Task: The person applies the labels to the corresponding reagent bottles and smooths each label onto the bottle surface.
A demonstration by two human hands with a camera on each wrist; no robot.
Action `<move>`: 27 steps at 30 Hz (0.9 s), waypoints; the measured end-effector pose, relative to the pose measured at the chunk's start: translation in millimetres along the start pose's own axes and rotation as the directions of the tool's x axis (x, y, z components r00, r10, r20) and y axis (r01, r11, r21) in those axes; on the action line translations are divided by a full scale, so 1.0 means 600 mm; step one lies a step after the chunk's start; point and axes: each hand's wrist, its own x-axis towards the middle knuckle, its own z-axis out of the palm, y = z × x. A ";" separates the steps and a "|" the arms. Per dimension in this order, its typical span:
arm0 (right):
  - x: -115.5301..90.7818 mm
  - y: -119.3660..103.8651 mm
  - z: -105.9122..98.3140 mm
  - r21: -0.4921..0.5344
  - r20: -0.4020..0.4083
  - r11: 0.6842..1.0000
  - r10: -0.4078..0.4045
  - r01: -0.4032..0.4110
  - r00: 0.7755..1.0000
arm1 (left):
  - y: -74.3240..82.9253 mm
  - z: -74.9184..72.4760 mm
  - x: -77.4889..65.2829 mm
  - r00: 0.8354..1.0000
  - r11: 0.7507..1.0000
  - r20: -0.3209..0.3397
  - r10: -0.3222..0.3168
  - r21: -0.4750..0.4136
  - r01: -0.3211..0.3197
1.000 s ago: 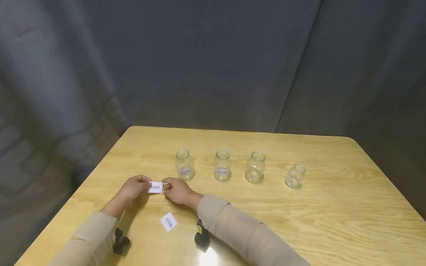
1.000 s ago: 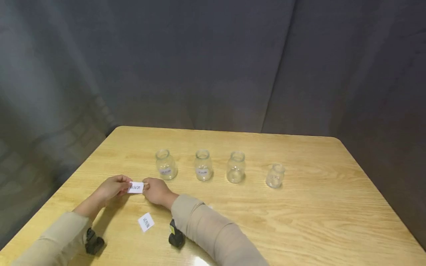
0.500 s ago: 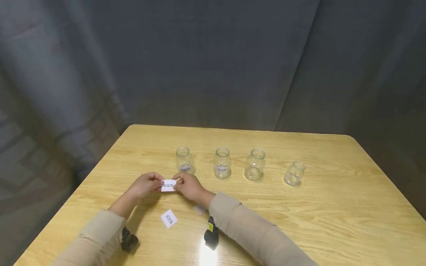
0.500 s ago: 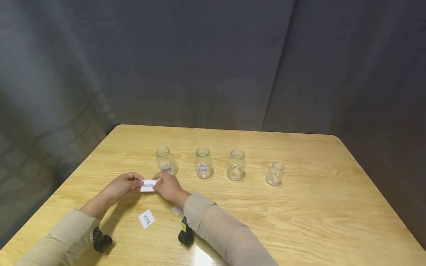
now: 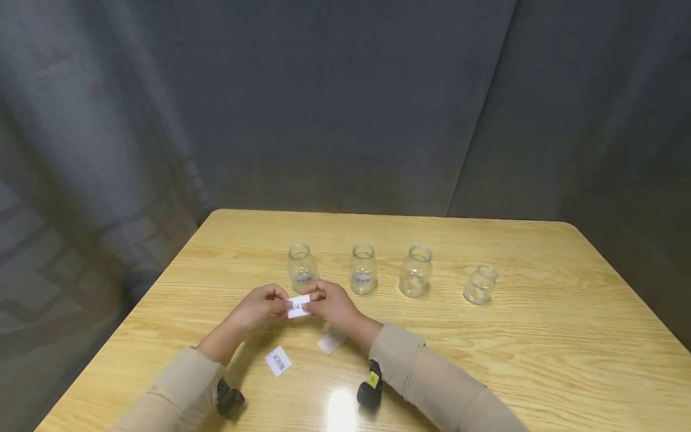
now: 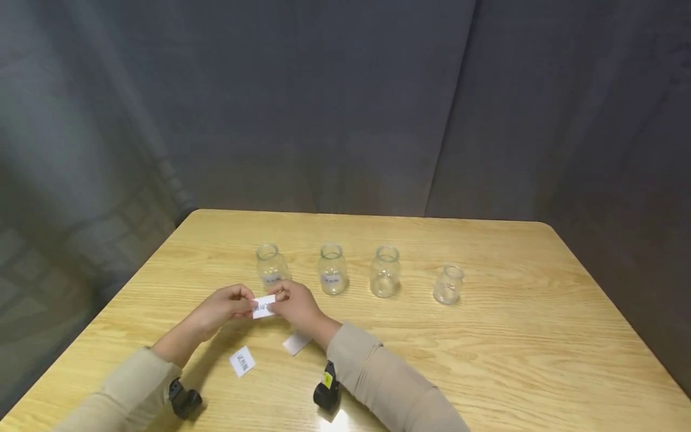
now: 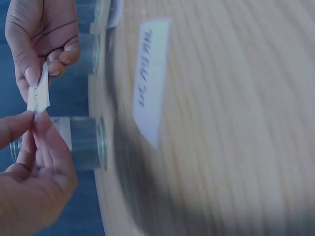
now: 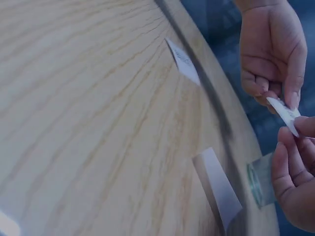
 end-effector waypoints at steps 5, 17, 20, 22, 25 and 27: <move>-0.006 0.009 -0.015 0.088 -0.042 0.996 -0.005 0.009 0.999 | 0.004 0.016 0.008 0.999 0.999 0.037 0.027 -0.031 -0.026; -0.029 -0.005 -0.045 0.122 -0.134 0.992 -0.001 0.018 0.991 | 0.033 0.055 0.024 0.993 0.979 0.041 0.112 -0.173 -0.104; -0.033 -0.006 -0.049 0.154 -0.175 0.988 -0.006 0.033 0.985 | 0.038 0.064 0.023 0.989 0.968 0.038 0.142 -0.216 -0.131; -0.035 -0.007 -0.052 0.184 -0.200 0.982 -0.008 0.046 0.980 | 0.040 0.069 0.023 0.986 0.960 0.046 0.160 -0.240 -0.144; -0.038 -0.009 -0.056 0.227 -0.231 0.972 -0.005 0.059 0.973 | 0.043 0.076 0.022 0.982 0.954 0.066 0.177 -0.257 -0.155; -0.040 -0.010 -0.059 0.238 -0.246 0.969 -0.009 0.069 0.969 | 0.044 0.080 0.022 0.980 0.954 0.081 0.183 -0.254 -0.157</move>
